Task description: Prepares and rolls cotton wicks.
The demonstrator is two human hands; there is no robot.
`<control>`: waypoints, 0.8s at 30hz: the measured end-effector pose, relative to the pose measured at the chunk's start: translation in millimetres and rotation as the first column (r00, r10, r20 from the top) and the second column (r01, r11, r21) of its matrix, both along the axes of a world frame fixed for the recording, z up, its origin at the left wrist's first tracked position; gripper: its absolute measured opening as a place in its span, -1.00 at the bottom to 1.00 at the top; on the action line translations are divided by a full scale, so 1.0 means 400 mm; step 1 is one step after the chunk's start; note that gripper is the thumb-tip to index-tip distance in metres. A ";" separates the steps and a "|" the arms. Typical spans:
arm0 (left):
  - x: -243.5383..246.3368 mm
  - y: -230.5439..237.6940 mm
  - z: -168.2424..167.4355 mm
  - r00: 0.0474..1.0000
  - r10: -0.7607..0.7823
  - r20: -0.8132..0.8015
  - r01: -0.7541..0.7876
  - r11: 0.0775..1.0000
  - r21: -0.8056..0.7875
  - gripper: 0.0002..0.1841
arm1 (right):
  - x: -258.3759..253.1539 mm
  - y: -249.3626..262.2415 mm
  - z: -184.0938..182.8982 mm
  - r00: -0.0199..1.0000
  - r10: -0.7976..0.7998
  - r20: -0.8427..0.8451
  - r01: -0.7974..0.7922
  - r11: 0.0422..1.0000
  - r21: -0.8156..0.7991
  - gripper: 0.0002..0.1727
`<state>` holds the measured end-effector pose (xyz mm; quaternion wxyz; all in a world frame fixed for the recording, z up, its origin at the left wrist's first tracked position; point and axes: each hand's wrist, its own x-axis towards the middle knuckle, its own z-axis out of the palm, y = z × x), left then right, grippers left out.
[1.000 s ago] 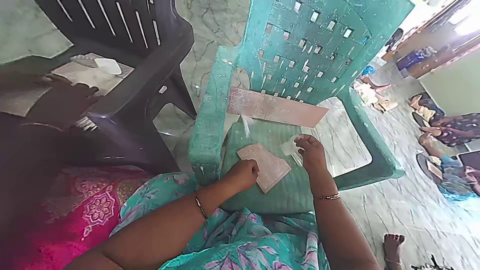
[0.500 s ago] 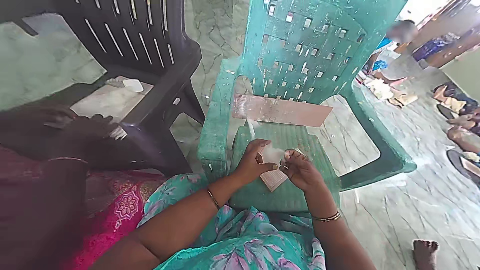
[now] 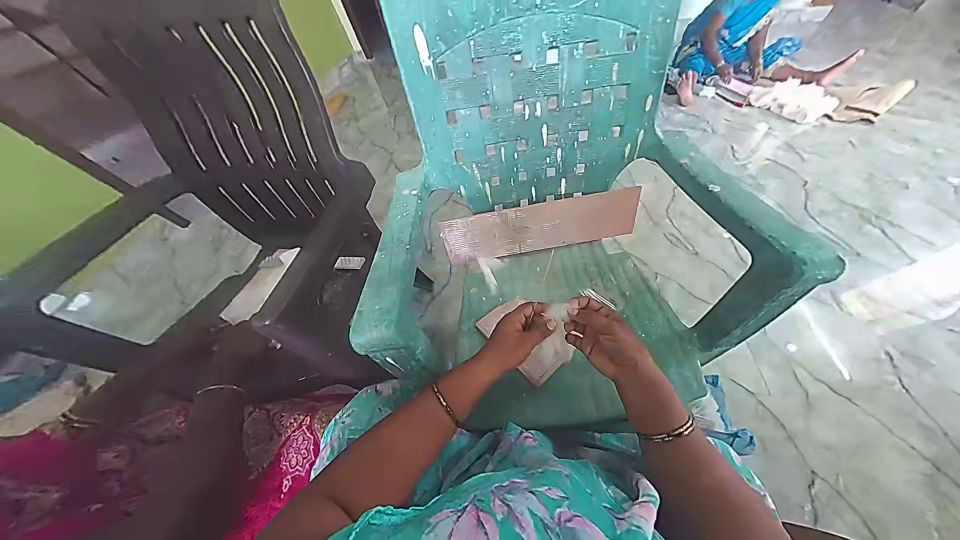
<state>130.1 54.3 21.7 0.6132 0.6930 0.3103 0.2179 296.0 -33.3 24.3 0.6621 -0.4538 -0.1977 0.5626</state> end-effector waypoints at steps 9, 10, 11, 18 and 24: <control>0.107 0.038 0.047 0.969 0.003 -0.248 0.031 0.990 0.135 -0.80 | 0.056 0.016 -0.009 0.965 -0.114 0.236 0.123 0.992 -0.023 -0.80; 0.118 0.045 0.053 0.961 -0.006 -0.277 0.048 0.988 0.146 -0.80 | 0.059 0.020 -0.011 0.957 -0.117 0.264 0.126 0.992 -0.017 -0.80; 0.129 0.051 0.057 0.953 -0.011 -0.303 0.062 0.985 0.160 -0.80 | 0.063 0.024 -0.014 0.951 -0.132 0.280 0.142 0.990 -0.012 -0.84; 0.184 0.119 0.065 0.903 0.073 -0.424 0.057 0.956 0.287 -0.78 | 0.108 0.046 -0.021 0.941 -0.255 0.221 0.274 0.960 -0.060 -0.95; 0.225 0.273 0.007 0.836 0.339 -0.431 -0.128 0.885 0.447 -0.47 | 0.129 0.052 -0.028 0.944 -0.321 0.079 0.324 0.946 -0.028 -0.90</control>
